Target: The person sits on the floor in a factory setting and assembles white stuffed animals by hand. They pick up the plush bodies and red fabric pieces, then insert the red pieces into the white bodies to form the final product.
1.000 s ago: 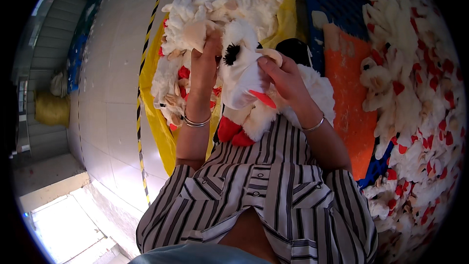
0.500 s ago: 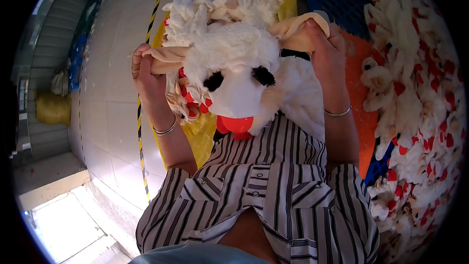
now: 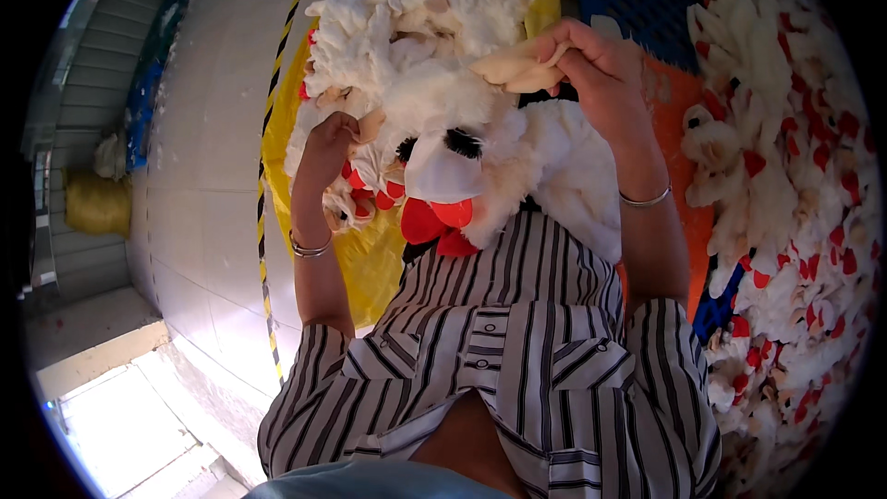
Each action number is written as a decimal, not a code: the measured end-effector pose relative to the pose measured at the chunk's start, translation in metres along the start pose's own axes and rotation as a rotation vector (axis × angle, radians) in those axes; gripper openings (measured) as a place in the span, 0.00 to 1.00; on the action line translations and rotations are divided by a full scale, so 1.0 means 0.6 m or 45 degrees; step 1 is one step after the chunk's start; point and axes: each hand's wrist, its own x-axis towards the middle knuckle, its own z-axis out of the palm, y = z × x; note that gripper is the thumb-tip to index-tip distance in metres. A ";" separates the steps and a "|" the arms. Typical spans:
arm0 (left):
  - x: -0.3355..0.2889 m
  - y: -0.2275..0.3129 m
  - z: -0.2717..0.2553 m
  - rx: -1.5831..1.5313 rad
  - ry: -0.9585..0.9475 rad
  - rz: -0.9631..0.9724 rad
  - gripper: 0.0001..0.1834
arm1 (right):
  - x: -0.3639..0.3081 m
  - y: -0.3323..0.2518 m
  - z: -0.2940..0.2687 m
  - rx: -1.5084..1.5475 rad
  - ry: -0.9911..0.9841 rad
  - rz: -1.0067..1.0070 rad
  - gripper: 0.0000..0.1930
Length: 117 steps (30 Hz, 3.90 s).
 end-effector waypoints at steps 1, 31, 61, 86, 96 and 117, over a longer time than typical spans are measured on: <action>0.007 0.023 0.021 0.057 0.069 0.214 0.06 | 0.005 -0.006 0.005 -0.028 -0.120 -0.009 0.10; 0.152 0.162 0.164 -0.584 0.275 0.144 0.16 | 0.035 -0.037 0.041 0.410 -0.171 0.037 0.16; -0.107 0.073 0.254 -0.841 -0.003 -0.376 0.15 | -0.144 0.080 0.081 -0.771 0.031 0.516 0.39; -0.050 0.218 -0.044 -1.008 0.527 0.741 0.16 | -0.089 -0.209 -0.065 0.238 0.649 -0.452 0.10; -0.078 0.184 -0.045 -1.014 0.518 0.532 0.03 | -0.051 -0.127 -0.058 -0.219 0.267 -0.080 0.07; -0.091 0.169 -0.030 -1.070 0.444 0.392 0.08 | -0.055 -0.069 -0.043 -0.184 0.465 0.050 0.09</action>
